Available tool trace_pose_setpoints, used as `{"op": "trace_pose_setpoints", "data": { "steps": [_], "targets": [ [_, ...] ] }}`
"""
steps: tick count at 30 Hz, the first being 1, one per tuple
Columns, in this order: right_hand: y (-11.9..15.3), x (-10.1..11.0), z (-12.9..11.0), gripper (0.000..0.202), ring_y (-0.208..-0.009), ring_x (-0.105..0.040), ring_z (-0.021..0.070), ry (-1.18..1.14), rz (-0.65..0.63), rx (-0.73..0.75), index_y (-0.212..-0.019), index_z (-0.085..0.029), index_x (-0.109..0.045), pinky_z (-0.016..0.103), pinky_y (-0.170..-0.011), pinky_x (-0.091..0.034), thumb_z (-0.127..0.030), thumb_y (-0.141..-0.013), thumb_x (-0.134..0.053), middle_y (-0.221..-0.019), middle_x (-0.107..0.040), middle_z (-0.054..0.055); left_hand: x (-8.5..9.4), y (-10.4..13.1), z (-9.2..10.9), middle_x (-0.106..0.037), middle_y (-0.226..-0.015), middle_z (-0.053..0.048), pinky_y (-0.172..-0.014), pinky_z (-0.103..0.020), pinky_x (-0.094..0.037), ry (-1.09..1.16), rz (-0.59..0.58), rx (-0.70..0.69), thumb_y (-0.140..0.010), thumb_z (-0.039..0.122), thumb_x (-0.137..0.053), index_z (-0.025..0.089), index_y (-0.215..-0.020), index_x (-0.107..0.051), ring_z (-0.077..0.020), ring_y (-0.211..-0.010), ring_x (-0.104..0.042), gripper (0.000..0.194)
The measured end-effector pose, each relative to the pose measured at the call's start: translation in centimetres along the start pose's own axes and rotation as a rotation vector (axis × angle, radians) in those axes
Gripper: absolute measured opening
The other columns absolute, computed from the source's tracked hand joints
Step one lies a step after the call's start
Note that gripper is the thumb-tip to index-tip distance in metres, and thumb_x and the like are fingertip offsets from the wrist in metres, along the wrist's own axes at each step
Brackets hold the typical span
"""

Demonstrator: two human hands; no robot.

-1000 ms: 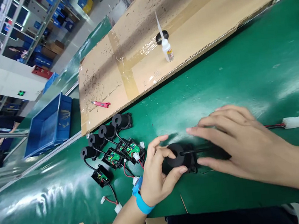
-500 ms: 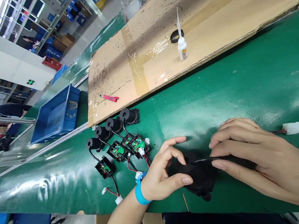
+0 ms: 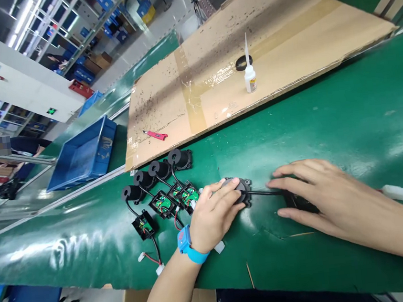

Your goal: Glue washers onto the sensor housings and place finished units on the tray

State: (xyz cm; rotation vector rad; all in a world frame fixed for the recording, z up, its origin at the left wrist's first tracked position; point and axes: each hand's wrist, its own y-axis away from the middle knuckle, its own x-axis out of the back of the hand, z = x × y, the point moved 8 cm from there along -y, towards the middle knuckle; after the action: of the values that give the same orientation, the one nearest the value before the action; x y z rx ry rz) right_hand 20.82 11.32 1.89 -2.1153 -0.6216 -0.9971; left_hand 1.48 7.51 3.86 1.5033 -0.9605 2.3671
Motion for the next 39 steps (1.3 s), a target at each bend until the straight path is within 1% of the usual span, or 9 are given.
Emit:
{"op": "trace_pose_setpoints", "data": {
  "steps": [3, 7, 11, 16, 22, 27, 34, 36, 39],
  "targets": [
    [0.9, 0.0, 1.7, 0.062, -0.1, -0.067, 0.0339, 0.074, -0.075, -0.015, -0.148, -0.023, -0.056, 0.048, -0.08, -0.053, -0.067, -0.106, -0.041, -0.122, -0.069, 0.014, 0.3, 0.1, 0.2, -0.078, -0.124, -0.006, -0.103, -0.041, -0.053, -0.208, 0.037, -0.02, -0.101, 0.018, -0.063, 0.024, -0.138, -0.059, -0.0239, -0.126, -0.068, 0.038],
    [1.2, -0.1, 2.5, 0.06, -0.093, -0.072, 0.0314, -0.025, -0.138, -0.081, -0.155, -0.026, -0.046, 0.044, -0.074, -0.059, -0.059, -0.106, -0.05, -0.114, -0.072, 0.013, 0.7, -0.6, -0.7, -0.078, -0.124, -0.007, -0.096, -0.038, -0.051, -0.407, 0.022, 0.051, -0.101, 0.014, -0.058, 0.022, -0.145, -0.056, -0.025, -0.124, -0.068, 0.044],
    [0.5, -1.8, 0.0, 0.071, -0.123, -0.066, 0.0324, -0.259, -0.272, -0.091, -0.161, -0.028, -0.036, 0.047, -0.094, -0.061, -0.043, -0.099, -0.068, -0.142, -0.063, 0.014, 0.9, -2.3, -4.8, -0.079, -0.119, -0.009, -0.099, -0.04, -0.05, -0.479, -0.066, 0.192, -0.103, 0.011, -0.049, 0.022, -0.15, -0.053, -0.0243, -0.125, -0.066, 0.048],
    [0.2, -3.2, -3.5, 0.079, -0.143, -0.052, 0.0339, -0.399, -0.439, 0.057, -0.158, -0.025, -0.045, 0.051, -0.113, -0.05, -0.04, -0.09, -0.082, -0.153, -0.056, 0.015, 1.4, -4.5, -10.4, -0.08, -0.119, -0.009, -0.106, -0.045, -0.047, -0.507, -0.194, 0.277, -0.098, 0.003, -0.041, 0.019, -0.152, -0.051, -0.0264, -0.135, -0.061, 0.058],
    [-1.2, -0.4, -2.0, 0.058, -0.127, -0.063, 0.0238, -0.179, -0.197, 0.064, -0.144, -0.02, -0.058, 0.039, -0.11, -0.05, -0.034, -0.092, -0.081, -0.135, -0.069, 0.011, 3.1, -5.9, -11.9, -0.077, -0.127, -0.011, -0.108, -0.047, -0.047, -0.488, -0.165, 0.216, -0.092, 0.002, -0.038, 0.016, -0.142, -0.061, -0.0298, -0.138, -0.061, 0.057],
    [-0.8, 6.2, 5.7, 0.04, -0.123, -0.063, 0.0281, 0.225, 0.079, -0.229, -0.137, -0.023, -0.063, 0.047, -0.107, -0.047, -0.04, -0.1, -0.067, -0.131, -0.071, 0.01, 3.4, -5.9, -8.9, -0.077, -0.123, -0.017, -0.106, -0.058, -0.045, -0.53, -0.085, 0.133, -0.1, 0.015, -0.037, 0.014, -0.142, -0.062, -0.039, -0.137, -0.059, 0.049],
    [4.9, 20.2, 21.4, 0.072, -0.117, -0.057, 0.055, 0.659, 0.452, -0.842, -0.123, -0.002, -0.066, 0.072, -0.094, -0.033, -0.068, -0.095, -0.054, -0.119, -0.064, 0.039, -0.8, -1.3, 3.0, -0.075, -0.13, 0.003, -0.116, -0.046, -0.038, -0.339, -0.119, -0.219, -0.106, 0.042, -0.05, 0.032, -0.133, -0.065, -0.0272, -0.13, -0.064, 0.032],
    [5.7, 21.9, 24.5, 0.079, -0.111, -0.058, 0.0557, 0.676, 0.453, -0.945, -0.102, -0.006, -0.072, 0.073, -0.088, -0.034, -0.081, -0.09, -0.049, -0.099, -0.066, 0.038, -2.0, -0.3, 3.9, -0.078, -0.12, 0.0, -0.112, -0.046, -0.042, -0.307, -0.2, -0.208, -0.103, 0.046, -0.059, 0.029, -0.129, -0.065, -0.0268, -0.122, -0.068, 0.032],
    [6.0, 22.2, 26.5, 0.072, -0.109, -0.058, 0.0537, 0.667, 0.433, -0.979, -0.079, -0.022, -0.068, 0.076, -0.086, -0.033, -0.09, -0.084, -0.045, -0.086, -0.065, 0.03, -2.8, 0.8, 2.6, -0.077, -0.102, -0.004, -0.102, -0.046, -0.051, -0.333, -0.329, -0.071, -0.094, 0.042, -0.075, 0.022, -0.121, -0.067, -0.0257, -0.097, -0.073, 0.034]
  ]
}}
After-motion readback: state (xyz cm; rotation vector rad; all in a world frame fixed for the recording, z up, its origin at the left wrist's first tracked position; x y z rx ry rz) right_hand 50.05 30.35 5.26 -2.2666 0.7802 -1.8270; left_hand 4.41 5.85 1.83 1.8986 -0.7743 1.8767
